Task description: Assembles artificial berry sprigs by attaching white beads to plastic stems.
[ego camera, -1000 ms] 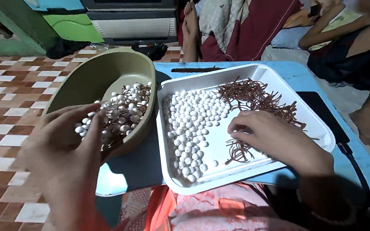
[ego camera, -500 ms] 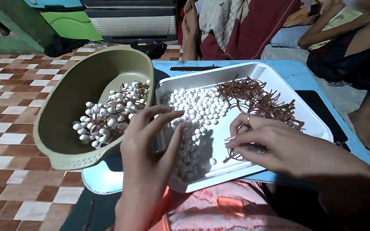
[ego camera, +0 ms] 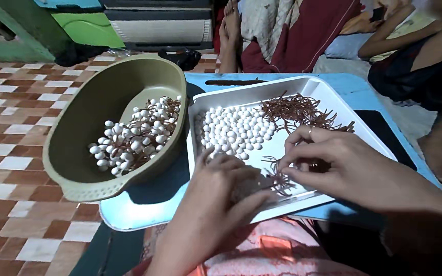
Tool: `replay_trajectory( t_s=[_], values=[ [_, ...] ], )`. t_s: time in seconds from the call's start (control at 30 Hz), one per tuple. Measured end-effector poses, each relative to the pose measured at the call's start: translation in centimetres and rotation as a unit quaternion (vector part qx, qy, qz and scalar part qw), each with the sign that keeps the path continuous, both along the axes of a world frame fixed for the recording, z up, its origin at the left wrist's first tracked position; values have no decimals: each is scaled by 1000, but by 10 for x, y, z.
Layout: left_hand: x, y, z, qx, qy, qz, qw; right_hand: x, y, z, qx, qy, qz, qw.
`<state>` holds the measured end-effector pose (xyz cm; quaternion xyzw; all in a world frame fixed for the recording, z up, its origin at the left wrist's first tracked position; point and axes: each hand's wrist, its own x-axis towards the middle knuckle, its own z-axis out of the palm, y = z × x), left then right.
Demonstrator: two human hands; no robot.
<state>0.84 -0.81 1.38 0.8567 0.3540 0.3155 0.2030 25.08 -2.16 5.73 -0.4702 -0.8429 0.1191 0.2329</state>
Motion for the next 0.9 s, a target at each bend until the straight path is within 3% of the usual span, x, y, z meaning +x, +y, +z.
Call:
replay_trajectory(
  t_s=[0.1, 0.2, 0.4, 0.57, 0.7, 0.9],
  values=[
    [5, -3, 1, -31, -11, -60, 998, -10, -4, 1, 1, 107, -18, 994],
    [4, -6, 1, -53, -81, -62, 993, -19, -7, -6, -57, 231, -11, 971],
    [2, -3, -1, -69, -116, -2, 991, -16, -13, -18, -108, 305, -35, 946],
    [-1, 0, -1, -30, -98, 66, 993, -11, -11, -22, -63, 199, -114, 971],
    [-6, 4, 0, -15, -104, 107, 989, -9, -2, -23, -41, 53, -49, 997],
    [-6, 4, -3, -20, -112, 111, 987, -34, 9, -10, -218, -71, -16, 973]
  ],
)
